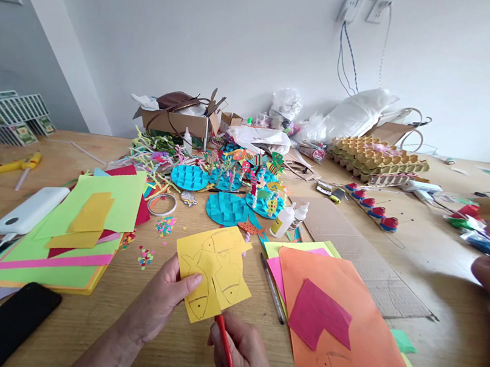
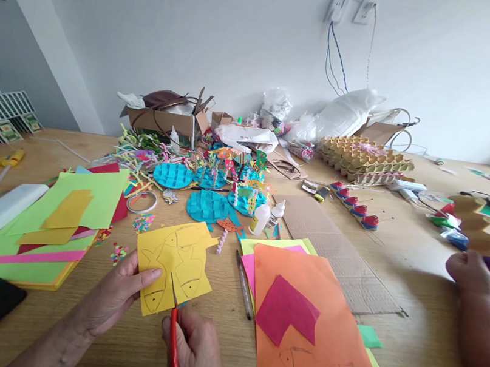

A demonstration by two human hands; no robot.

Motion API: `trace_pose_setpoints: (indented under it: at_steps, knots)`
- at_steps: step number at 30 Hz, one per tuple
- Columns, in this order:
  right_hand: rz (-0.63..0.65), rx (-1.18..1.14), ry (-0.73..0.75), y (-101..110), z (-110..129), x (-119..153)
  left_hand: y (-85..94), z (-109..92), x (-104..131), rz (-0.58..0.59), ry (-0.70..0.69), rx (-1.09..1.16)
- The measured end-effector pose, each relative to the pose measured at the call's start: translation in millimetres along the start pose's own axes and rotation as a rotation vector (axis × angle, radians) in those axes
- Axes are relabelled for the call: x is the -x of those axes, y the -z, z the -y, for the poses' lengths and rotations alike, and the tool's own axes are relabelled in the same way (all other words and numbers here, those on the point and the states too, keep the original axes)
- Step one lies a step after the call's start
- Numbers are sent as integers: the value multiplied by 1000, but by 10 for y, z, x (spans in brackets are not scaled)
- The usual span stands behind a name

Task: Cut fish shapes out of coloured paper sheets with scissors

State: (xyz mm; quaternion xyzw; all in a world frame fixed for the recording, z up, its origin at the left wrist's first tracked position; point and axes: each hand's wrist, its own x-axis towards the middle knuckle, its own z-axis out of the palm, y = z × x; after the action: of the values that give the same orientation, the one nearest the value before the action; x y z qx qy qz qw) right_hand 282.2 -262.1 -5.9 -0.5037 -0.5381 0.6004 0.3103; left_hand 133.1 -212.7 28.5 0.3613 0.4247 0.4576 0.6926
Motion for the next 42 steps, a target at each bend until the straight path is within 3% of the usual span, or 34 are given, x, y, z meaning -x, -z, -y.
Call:
trace_pose_setpoints:
  at_steps: [9, 20, 29, 36, 42]
  knots:
    - [13, -49, -17, -16, 67, 7, 11, 22, 26, 77, 73, 0]
    - [-4, -61, -22, -5, 83, 26, -14, 38, 49, 47, 104, 7]
    - [7, -95, -49, -30, 100, 6, -35, 81, 85, 89, 136, 44]
    - [-24, -123, -61, -42, -38, -7, -37, 92, 83, 96, 115, 44]
    - [36, -115, -92, -27, 33, -21, -41, 116, 64, 52, 78, 44]
